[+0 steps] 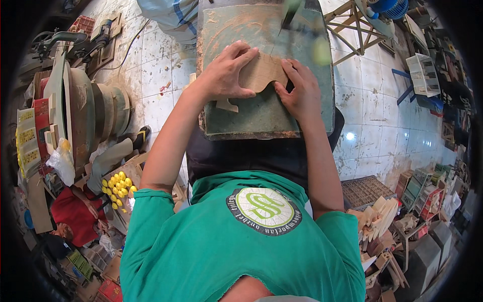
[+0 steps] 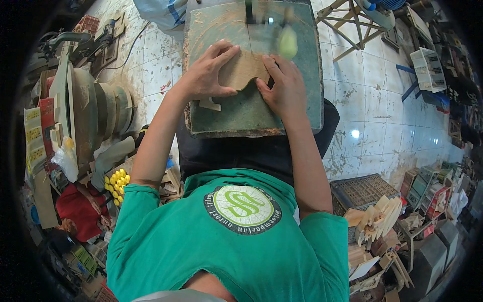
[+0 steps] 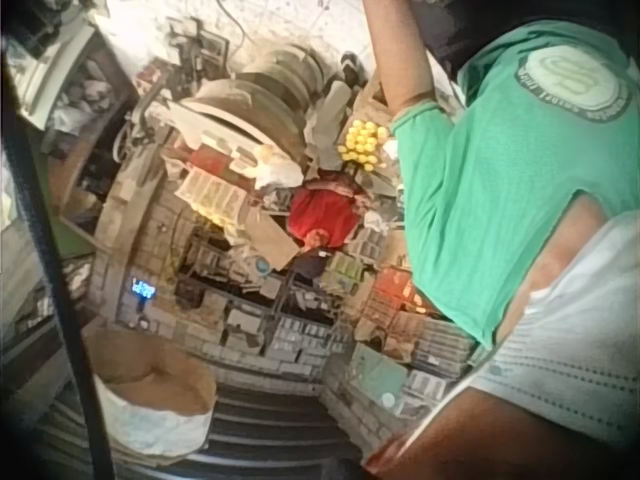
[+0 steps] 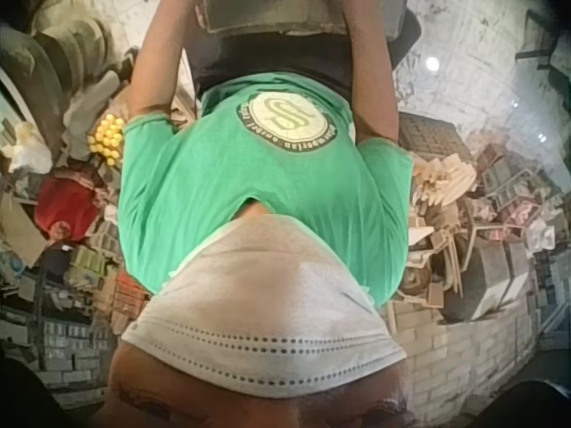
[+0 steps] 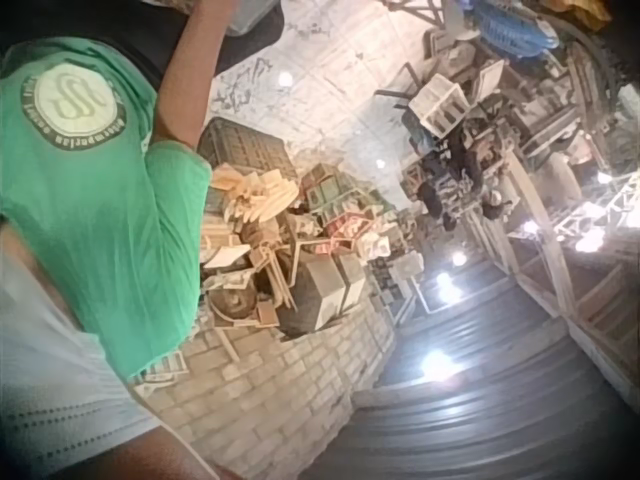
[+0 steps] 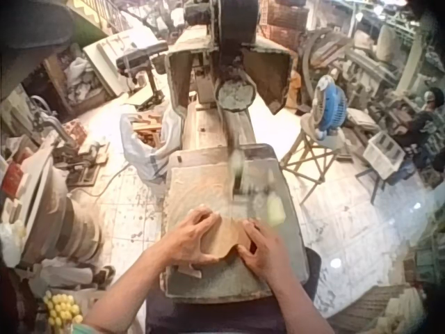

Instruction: Cutting a shaped wooden piece using a scroll saw.

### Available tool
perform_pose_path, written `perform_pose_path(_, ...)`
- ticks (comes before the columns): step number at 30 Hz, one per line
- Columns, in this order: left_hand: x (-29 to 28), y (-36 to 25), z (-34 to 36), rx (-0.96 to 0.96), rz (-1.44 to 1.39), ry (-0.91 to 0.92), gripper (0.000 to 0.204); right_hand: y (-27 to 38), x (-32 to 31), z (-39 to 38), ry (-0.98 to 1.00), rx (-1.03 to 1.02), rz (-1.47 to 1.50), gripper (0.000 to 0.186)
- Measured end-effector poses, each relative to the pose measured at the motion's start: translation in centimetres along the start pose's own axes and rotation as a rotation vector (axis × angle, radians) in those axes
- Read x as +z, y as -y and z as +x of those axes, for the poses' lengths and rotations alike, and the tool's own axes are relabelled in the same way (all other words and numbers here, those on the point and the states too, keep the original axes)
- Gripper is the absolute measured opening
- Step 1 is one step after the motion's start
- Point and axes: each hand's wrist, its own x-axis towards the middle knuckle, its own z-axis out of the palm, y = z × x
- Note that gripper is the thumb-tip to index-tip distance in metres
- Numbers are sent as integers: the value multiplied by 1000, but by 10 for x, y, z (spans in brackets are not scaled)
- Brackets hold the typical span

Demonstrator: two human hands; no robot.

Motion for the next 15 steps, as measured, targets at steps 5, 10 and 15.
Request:
perform_pose_path(5, -3, 0, 1, -2, 17, 33, 112, 1, 0, 0, 2, 0, -12, 64)
perform_pose_path(10, -3, 0, 1, -4, 24, 37, 112, 4, -2, 1, 12, 13, -6, 65)
perform_pose_path(15, -4, 1, 3, 5, 1, 43, 113, 1, 1, 0, -29, -31, -41, 65)
